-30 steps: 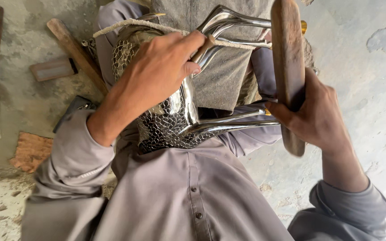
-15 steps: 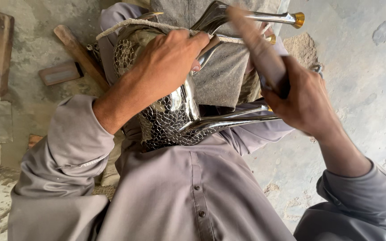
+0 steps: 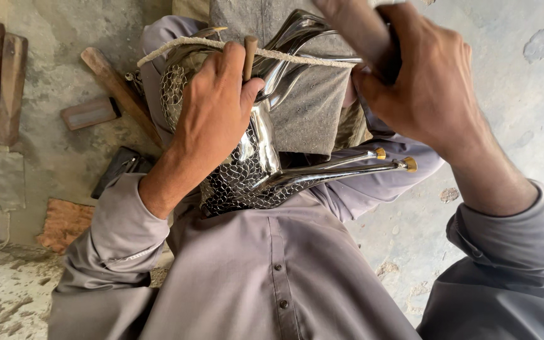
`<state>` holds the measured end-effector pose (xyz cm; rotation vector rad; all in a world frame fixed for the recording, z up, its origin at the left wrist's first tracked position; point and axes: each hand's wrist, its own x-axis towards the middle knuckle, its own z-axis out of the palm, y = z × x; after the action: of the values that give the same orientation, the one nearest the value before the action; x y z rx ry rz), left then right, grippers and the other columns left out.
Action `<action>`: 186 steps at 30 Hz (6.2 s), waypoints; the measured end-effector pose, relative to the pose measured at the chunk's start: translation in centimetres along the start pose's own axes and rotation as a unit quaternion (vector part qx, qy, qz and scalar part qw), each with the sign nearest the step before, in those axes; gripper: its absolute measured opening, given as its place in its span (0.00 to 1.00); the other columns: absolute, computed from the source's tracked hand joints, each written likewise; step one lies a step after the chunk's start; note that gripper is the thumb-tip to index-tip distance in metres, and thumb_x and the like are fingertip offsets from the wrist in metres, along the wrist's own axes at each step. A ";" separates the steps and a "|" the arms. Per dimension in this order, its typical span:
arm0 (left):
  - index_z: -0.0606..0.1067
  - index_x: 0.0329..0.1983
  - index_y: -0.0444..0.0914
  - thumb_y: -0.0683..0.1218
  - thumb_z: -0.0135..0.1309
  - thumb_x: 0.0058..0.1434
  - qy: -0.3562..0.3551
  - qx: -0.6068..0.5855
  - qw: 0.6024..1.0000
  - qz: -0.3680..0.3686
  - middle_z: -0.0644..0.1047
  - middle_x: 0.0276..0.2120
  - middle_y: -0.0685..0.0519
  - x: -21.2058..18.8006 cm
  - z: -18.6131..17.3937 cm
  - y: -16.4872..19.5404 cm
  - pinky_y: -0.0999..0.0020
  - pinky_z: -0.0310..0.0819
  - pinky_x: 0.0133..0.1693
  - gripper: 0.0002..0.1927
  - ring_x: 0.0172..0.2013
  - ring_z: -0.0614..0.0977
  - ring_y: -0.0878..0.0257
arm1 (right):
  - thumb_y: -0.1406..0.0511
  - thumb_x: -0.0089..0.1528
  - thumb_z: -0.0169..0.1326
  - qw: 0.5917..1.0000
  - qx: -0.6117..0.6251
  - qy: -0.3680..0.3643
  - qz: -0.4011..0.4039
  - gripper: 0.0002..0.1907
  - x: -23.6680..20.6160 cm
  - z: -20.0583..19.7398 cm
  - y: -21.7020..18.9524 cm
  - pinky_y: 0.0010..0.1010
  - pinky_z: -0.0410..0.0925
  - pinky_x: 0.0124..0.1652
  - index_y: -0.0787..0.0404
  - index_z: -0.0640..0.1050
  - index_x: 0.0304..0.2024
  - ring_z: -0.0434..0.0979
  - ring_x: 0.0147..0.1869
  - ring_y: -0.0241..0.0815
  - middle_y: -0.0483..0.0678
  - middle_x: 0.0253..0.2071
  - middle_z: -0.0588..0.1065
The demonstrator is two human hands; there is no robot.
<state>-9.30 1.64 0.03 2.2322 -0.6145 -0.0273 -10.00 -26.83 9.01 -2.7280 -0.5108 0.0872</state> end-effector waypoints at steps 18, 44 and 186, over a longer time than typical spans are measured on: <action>0.76 0.54 0.26 0.42 0.60 0.65 -0.188 0.090 0.978 -0.004 0.77 0.37 0.34 3.7 1.9 -0.1 0.68 0.78 0.18 0.18 0.27 0.85 0.54 | 0.65 0.62 0.59 0.975 0.022 -0.180 0.130 0.17 -3.9 1.7 1.5 0.37 0.71 0.21 0.69 0.70 0.47 0.73 0.17 0.47 0.58 0.27 0.75; 0.76 0.53 0.29 0.39 0.58 0.69 -0.149 0.072 0.984 0.059 0.76 0.35 0.41 2.7 1.6 0.9 0.72 0.78 0.20 0.12 0.29 0.82 0.58 | 0.65 0.58 0.59 0.937 0.217 -0.149 0.229 0.22 -11.0 2.9 -0.5 0.35 0.74 0.23 0.73 0.72 0.49 0.80 0.20 0.48 0.64 0.30 0.78; 0.77 0.51 0.31 0.39 0.63 0.66 0.207 -0.129 0.969 -0.034 0.80 0.47 0.43 -20.4 9.8 -2.0 0.53 0.78 0.50 0.13 0.47 0.82 0.46 | 0.60 0.77 0.51 0.886 -0.409 0.050 -0.213 0.09 -2.5 -2.7 -20.5 0.29 0.63 0.48 0.52 0.78 0.55 0.72 0.43 0.34 0.38 0.41 0.73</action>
<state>-28.56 4.80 -11.65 1.9253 -0.2857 0.3006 -18.91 -10.85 18.92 -3.2786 -1.3573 -0.4884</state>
